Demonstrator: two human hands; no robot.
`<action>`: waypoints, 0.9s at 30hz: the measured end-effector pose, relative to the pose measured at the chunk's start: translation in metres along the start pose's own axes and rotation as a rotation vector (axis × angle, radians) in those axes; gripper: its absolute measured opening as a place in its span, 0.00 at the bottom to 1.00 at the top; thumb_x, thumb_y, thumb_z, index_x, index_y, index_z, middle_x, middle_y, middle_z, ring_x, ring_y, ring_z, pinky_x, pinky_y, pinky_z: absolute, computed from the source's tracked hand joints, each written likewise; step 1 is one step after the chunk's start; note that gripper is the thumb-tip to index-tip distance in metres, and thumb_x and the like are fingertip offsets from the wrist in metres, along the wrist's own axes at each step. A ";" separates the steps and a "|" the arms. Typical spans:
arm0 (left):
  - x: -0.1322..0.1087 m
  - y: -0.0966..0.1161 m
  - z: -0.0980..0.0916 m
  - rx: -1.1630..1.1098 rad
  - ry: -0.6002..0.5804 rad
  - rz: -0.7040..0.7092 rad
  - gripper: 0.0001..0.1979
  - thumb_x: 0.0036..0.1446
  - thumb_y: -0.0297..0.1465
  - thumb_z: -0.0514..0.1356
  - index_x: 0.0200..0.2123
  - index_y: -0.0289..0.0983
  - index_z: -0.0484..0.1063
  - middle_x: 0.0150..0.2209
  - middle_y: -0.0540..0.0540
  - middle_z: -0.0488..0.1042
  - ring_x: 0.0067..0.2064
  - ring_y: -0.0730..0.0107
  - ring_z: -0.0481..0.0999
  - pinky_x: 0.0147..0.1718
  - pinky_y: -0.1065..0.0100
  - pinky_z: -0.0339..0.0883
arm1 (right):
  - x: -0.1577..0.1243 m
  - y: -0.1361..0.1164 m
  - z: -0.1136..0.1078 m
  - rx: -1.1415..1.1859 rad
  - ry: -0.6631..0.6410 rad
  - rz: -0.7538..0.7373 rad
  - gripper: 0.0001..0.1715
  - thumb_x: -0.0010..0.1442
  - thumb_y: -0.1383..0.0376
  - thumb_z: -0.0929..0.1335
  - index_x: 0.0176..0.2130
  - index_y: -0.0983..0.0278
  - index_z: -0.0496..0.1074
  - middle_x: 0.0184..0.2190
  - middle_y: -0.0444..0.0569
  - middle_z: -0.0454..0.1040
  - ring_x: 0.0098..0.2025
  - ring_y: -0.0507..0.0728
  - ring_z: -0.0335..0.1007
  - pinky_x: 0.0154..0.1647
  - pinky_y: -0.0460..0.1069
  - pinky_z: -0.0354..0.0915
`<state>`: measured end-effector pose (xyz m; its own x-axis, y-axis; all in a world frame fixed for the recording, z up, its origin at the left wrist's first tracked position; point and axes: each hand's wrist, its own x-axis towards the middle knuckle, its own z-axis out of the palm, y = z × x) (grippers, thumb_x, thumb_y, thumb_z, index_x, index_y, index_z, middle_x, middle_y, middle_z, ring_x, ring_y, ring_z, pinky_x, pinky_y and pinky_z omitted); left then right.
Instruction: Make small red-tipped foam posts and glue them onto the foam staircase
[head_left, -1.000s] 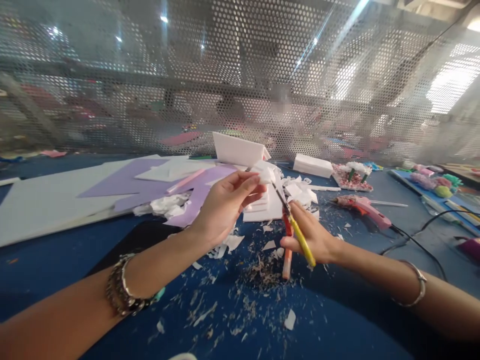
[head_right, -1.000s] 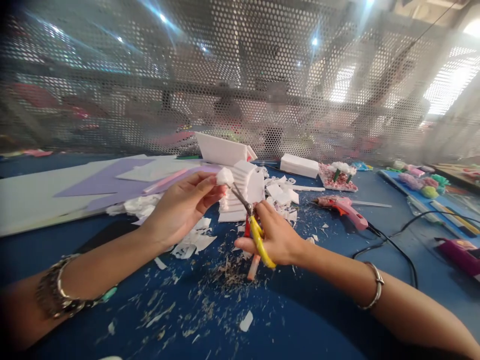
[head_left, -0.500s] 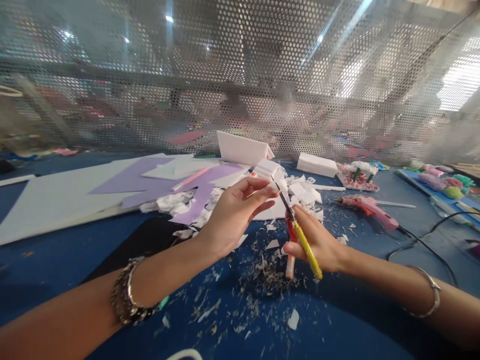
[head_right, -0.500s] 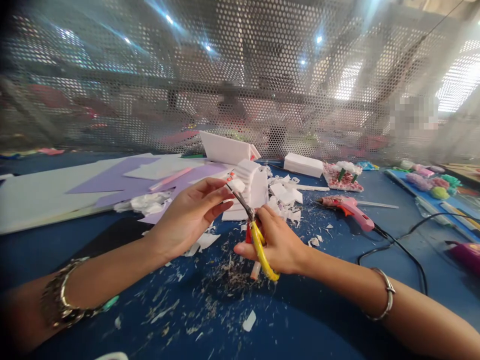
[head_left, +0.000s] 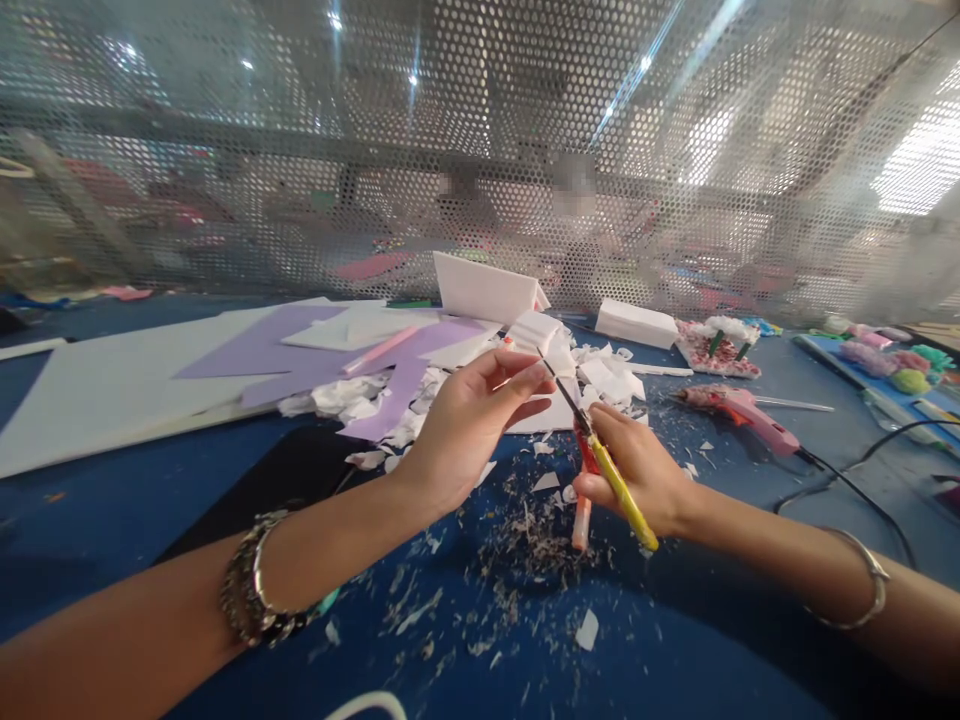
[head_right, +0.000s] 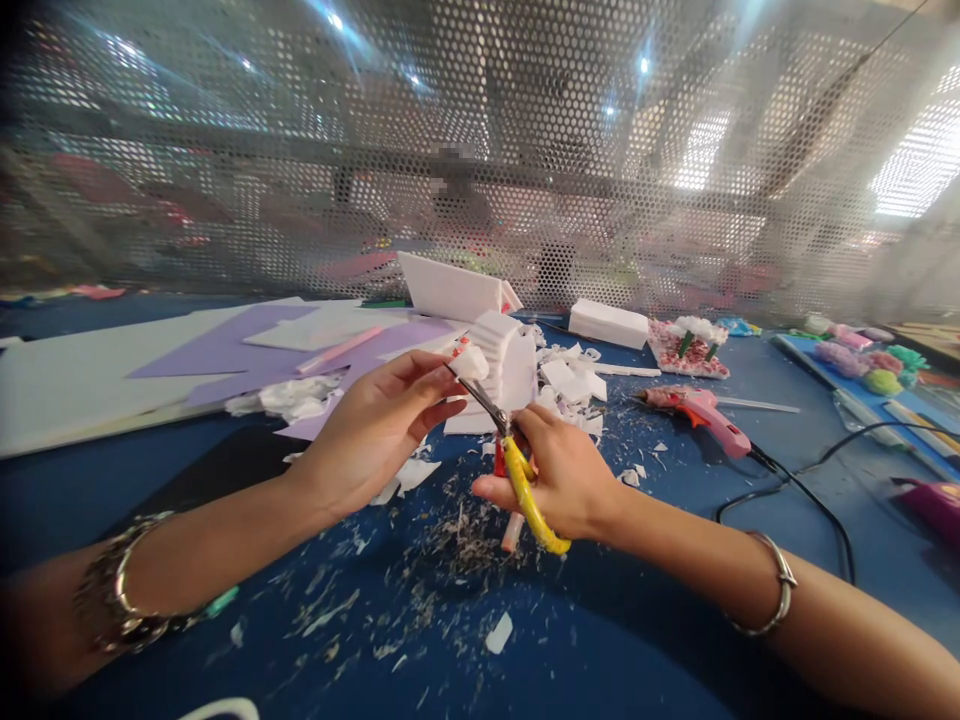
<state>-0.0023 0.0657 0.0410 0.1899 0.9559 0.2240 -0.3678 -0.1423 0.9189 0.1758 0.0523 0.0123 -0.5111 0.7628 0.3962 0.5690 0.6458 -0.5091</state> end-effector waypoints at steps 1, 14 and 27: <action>-0.001 -0.001 0.000 -0.004 -0.007 -0.009 0.08 0.47 0.32 0.65 0.26 0.35 0.70 0.29 0.51 0.72 0.35 0.77 0.73 0.35 0.78 0.69 | 0.000 0.000 0.000 -0.016 0.004 0.002 0.32 0.52 0.38 0.57 0.27 0.64 0.60 0.26 0.45 0.60 0.25 0.50 0.51 0.26 0.47 0.52; -0.004 -0.007 0.001 -0.070 -0.011 -0.080 0.05 0.50 0.30 0.64 0.28 0.34 0.71 0.30 0.51 0.72 0.33 0.79 0.72 0.34 0.79 0.69 | -0.002 -0.003 -0.006 -0.071 -0.052 0.048 0.38 0.51 0.33 0.51 0.23 0.64 0.58 0.19 0.41 0.57 0.21 0.47 0.49 0.25 0.45 0.48; 0.000 -0.002 0.000 0.142 -0.025 0.031 0.09 0.49 0.32 0.64 0.30 0.34 0.68 0.30 0.51 0.70 0.33 0.77 0.72 0.35 0.76 0.71 | -0.002 -0.003 -0.009 -0.149 -0.029 0.080 0.29 0.58 0.44 0.56 0.21 0.64 0.58 0.16 0.40 0.56 0.19 0.46 0.47 0.22 0.44 0.46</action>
<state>-0.0020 0.0656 0.0391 0.2038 0.9440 0.2596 -0.2413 -0.2086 0.9478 0.1808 0.0490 0.0204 -0.4776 0.8117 0.3362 0.6964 0.5830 -0.4184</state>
